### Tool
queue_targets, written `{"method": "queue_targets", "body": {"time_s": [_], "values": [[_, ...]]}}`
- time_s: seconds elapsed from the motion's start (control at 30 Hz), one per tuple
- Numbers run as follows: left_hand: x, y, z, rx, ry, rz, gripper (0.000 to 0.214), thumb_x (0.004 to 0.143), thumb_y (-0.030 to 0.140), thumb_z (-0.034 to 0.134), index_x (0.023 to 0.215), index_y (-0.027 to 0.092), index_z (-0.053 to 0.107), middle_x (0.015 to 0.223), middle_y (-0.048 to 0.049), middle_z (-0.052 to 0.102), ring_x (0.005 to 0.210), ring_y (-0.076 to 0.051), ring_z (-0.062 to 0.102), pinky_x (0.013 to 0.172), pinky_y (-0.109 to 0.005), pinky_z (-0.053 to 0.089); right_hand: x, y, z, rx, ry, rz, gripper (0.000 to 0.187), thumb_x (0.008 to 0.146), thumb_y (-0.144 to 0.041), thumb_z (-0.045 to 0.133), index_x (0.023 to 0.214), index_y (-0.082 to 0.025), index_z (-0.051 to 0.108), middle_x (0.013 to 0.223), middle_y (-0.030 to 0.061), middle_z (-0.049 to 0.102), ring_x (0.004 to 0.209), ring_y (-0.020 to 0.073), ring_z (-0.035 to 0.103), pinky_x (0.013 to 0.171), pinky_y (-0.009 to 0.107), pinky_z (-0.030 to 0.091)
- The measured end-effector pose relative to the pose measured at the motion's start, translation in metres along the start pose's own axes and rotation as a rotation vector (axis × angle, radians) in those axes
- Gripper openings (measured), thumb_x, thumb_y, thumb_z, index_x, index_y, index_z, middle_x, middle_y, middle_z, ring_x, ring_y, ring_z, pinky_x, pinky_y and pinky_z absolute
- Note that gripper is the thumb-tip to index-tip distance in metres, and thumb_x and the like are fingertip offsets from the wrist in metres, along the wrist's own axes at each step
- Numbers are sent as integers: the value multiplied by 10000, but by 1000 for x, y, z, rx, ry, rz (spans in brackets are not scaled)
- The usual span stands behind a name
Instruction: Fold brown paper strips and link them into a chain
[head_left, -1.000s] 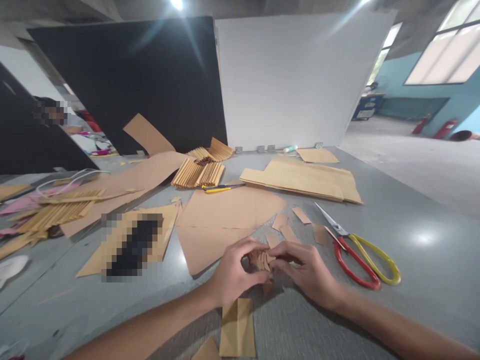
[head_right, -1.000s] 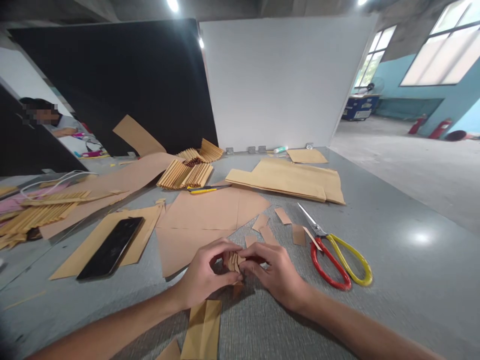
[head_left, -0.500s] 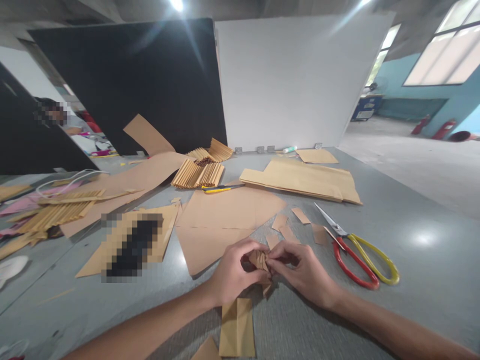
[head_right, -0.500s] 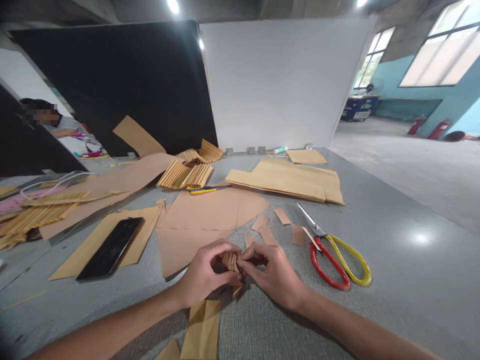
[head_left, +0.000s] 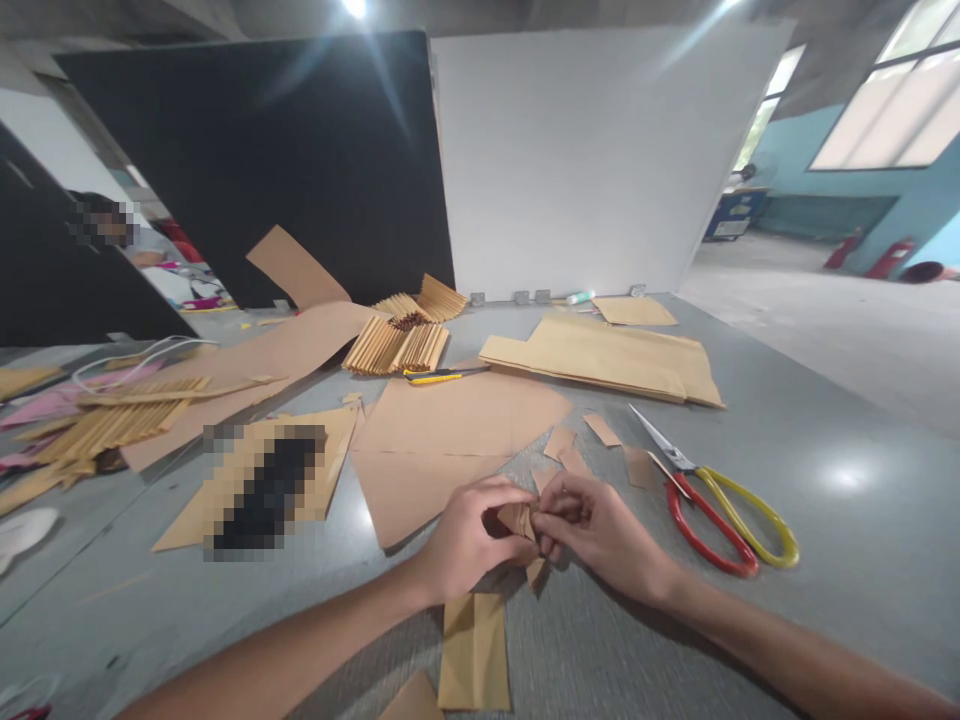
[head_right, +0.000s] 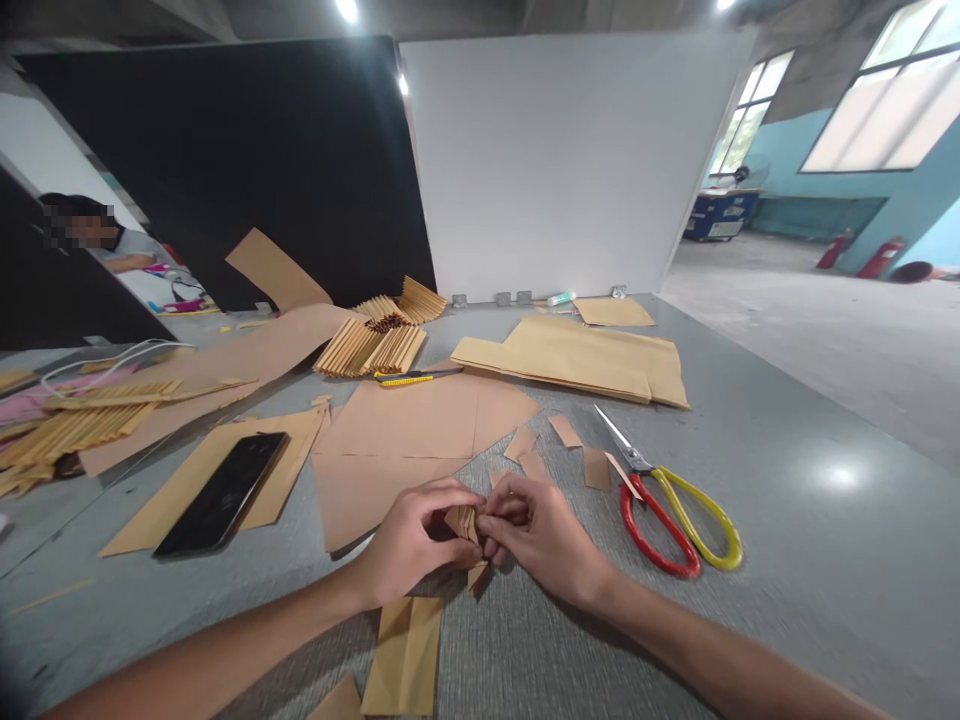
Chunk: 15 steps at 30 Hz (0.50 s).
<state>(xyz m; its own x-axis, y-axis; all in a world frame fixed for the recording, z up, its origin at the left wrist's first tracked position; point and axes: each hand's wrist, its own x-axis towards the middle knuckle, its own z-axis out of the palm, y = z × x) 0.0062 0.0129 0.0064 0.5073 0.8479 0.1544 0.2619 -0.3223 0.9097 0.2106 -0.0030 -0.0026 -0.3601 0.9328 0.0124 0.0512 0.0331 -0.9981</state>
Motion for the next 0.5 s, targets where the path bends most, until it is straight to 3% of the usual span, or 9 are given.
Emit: {"method": "queue_targets", "body": {"time_s": [0.1,0.27,0.5], "values": [[0,0,0,-14,4,12,395,709,117,847,1079,231,769,1024,-30,698,952,-204,651,852,-271,470,0,-1,0,-40,-34,77,249,926,-405,675,910,-161,627,644,11,702,498,126,630,458,225,533],[0,2,1,0,-10,71,355,728,142,852,1066,226,779,1004,-34,703,938,-200,655,842,-264,478,-2,-2,-1,-162,-101,107,407,987,-444,548,718,-147,622,556,4,645,382,70,525,364,165,414],[-3,4,2,14,-17,129,321,753,103,823,1042,236,785,1003,-28,694,925,-188,657,849,-259,483,-2,-10,-1,-215,-134,83,294,982,-338,539,750,-170,608,586,-20,614,437,82,552,400,169,398]]}}
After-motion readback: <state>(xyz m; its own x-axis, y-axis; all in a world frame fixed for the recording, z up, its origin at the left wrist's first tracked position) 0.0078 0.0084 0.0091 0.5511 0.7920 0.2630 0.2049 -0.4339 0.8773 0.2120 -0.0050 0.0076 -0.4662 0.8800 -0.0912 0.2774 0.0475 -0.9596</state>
